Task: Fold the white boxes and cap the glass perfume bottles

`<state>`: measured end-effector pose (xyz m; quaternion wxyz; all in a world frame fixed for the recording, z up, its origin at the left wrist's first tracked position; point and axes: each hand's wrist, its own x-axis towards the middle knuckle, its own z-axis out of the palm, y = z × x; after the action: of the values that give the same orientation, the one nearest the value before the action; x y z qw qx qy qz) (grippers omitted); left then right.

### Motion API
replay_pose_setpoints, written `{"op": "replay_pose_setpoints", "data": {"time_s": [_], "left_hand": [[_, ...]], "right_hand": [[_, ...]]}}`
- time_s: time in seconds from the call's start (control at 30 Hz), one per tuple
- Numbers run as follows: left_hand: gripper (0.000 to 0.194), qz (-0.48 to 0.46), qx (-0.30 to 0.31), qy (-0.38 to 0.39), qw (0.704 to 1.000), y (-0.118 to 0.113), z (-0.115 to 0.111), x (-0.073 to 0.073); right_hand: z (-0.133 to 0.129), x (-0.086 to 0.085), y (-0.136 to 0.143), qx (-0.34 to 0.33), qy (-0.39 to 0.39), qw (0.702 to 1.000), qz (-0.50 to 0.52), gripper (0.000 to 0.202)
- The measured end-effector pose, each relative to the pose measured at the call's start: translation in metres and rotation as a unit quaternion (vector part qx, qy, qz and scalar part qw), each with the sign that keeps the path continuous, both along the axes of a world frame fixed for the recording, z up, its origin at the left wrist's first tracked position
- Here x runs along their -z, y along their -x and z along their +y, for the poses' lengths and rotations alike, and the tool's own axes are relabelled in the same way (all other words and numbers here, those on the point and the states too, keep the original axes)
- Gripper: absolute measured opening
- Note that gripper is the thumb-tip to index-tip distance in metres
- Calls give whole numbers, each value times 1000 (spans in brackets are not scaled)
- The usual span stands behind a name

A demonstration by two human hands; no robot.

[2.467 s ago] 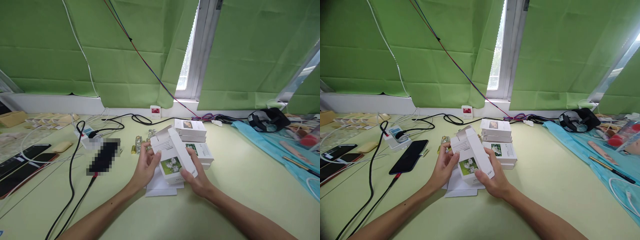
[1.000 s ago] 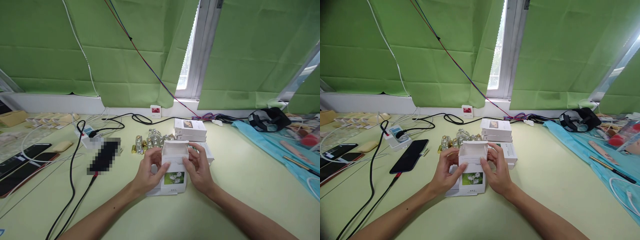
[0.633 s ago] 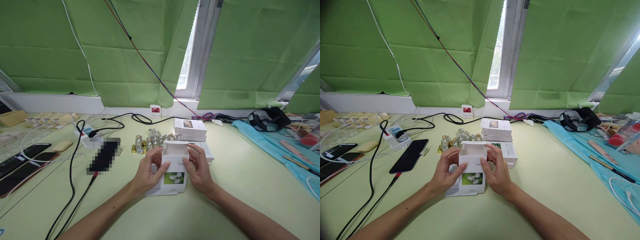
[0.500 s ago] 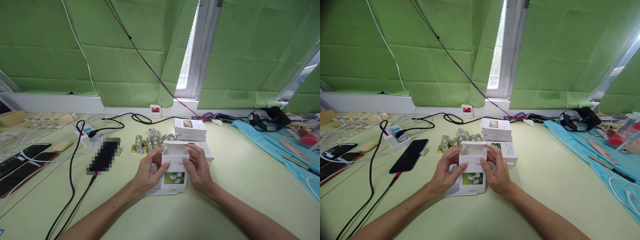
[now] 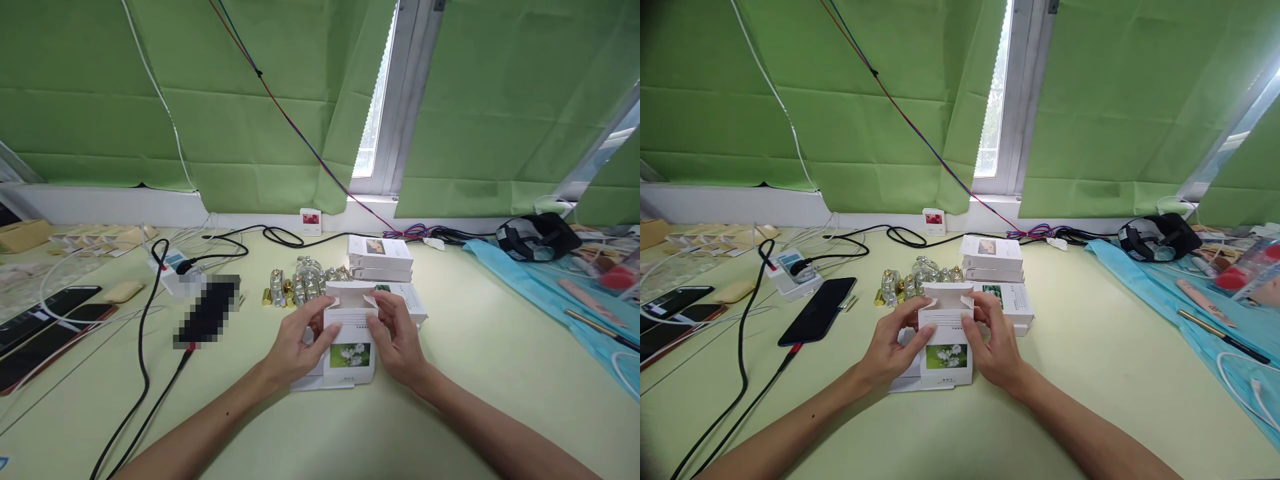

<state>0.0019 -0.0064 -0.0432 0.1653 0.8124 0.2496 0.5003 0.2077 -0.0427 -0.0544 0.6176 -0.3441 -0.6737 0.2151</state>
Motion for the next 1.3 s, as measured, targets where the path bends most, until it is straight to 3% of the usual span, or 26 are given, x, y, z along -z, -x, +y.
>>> {"op": "replay_pose_setpoints", "data": {"time_s": [0.63,1.3], "left_hand": [[29,7,-7,26,1000,0,-1,-1],[22,-32,35,121,992,-1,-3,-4]], "right_hand": [[0,-5,-1,20,-7,999,-34,15],[-1,-5,-2,31,4,998,-56,15]]}}
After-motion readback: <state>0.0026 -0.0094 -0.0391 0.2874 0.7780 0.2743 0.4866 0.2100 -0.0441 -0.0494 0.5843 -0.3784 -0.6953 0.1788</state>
